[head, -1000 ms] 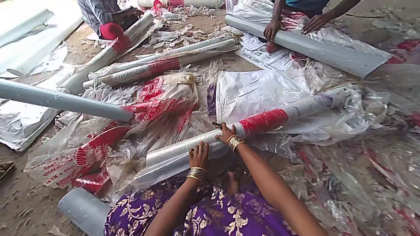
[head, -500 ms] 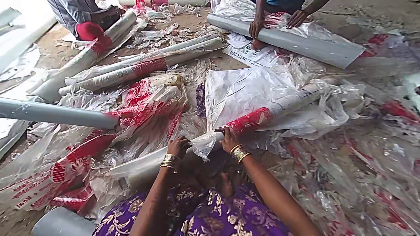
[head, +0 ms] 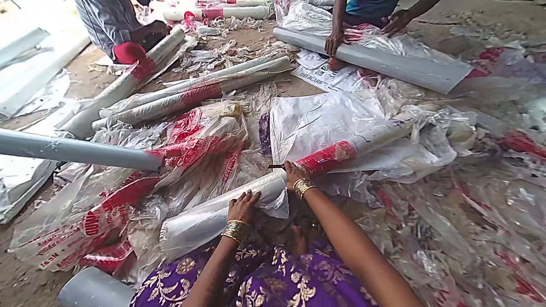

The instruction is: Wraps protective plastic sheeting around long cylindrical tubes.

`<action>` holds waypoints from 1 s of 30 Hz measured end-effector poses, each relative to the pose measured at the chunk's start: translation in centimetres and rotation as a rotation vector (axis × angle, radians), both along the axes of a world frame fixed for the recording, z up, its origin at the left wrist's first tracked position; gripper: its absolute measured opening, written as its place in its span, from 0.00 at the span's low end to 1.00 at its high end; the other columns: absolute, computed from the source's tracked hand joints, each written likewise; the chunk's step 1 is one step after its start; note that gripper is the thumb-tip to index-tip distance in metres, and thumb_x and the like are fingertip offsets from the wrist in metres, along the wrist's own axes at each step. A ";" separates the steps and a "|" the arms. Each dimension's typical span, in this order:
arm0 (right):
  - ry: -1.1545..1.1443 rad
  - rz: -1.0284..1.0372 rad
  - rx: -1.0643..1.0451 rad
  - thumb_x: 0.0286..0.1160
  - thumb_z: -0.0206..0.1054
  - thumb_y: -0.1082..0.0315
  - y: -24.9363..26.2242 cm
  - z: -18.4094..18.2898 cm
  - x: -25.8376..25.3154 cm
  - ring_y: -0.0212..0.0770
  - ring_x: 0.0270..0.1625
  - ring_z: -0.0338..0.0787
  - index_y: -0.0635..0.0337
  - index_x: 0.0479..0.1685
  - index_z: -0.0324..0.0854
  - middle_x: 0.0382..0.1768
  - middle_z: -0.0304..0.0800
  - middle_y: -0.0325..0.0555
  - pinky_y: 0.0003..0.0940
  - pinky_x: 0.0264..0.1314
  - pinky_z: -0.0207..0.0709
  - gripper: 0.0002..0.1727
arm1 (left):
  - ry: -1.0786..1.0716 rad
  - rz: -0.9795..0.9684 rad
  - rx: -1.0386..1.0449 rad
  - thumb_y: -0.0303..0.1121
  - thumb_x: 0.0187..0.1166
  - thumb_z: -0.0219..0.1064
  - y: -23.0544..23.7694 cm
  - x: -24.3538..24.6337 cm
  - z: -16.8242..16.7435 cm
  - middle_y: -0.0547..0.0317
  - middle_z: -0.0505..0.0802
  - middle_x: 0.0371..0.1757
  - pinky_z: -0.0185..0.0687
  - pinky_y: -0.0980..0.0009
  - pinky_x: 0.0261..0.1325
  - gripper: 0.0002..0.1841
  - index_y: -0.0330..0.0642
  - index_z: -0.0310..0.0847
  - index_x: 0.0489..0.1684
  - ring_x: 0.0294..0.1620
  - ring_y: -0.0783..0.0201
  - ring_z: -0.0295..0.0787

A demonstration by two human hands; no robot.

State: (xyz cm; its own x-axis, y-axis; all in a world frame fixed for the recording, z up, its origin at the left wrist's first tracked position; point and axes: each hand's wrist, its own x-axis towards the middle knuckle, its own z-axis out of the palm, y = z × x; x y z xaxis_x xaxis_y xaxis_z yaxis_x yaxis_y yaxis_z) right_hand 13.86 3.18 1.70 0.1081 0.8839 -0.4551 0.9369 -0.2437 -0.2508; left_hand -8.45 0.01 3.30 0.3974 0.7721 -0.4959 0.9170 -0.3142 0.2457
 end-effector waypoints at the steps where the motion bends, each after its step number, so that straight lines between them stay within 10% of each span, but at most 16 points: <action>1: 0.001 -0.001 -0.003 0.63 0.77 0.69 0.0 -0.1 0.1 0.63 0.90 0.65 0.61 0.94 0.48 0.86 0.68 0.66 0.67 0.94 0.41 0.54 | -0.010 0.027 0.014 0.27 0.90 0.51 -1.1 0.0 0.0 0.55 0.70 0.92 0.52 0.40 0.89 0.30 0.67 0.67 0.90 0.94 0.49 0.60; 20: 0.111 -0.019 -0.004 0.63 0.83 0.65 0.5 -0.3 2.1 0.66 0.79 0.79 0.59 0.91 0.54 0.73 0.81 0.69 0.66 0.92 0.47 0.53 | 0.009 -0.048 -0.021 0.25 0.91 0.49 -6.2 -0.1 2.1 0.55 0.75 0.89 0.57 0.41 0.87 0.29 0.62 0.68 0.90 0.92 0.49 0.65; 27: 0.103 -0.154 0.115 0.75 0.74 0.59 -0.4 -0.3 1.2 0.60 0.85 0.74 0.61 0.87 0.64 0.77 0.80 0.64 0.67 0.93 0.43 0.40 | -0.272 -0.123 0.275 0.23 0.83 0.59 -0.8 -3.2 -0.4 0.54 0.89 0.76 0.58 0.35 0.84 0.23 0.56 0.89 0.70 0.83 0.44 0.77; 30: 0.087 -0.255 0.271 0.84 0.65 0.60 -1.6 -1.0 0.1 0.63 0.79 0.80 0.65 0.80 0.73 0.70 0.86 0.66 0.62 0.84 0.63 0.29 | -0.388 -0.156 0.326 0.20 0.80 0.61 1.2 -5.0 -3.4 0.53 0.85 0.80 0.53 0.34 0.86 0.24 0.56 0.90 0.69 0.88 0.40 0.69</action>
State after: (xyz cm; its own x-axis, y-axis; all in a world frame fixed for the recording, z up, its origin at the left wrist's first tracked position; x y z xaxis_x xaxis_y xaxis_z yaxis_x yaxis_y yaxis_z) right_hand 13.97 1.55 0.72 0.3111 0.9232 -0.2258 0.8273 -0.3800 -0.4137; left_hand -13.40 1.17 -0.10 0.6266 0.7786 -0.0338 0.7144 -0.5565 0.4243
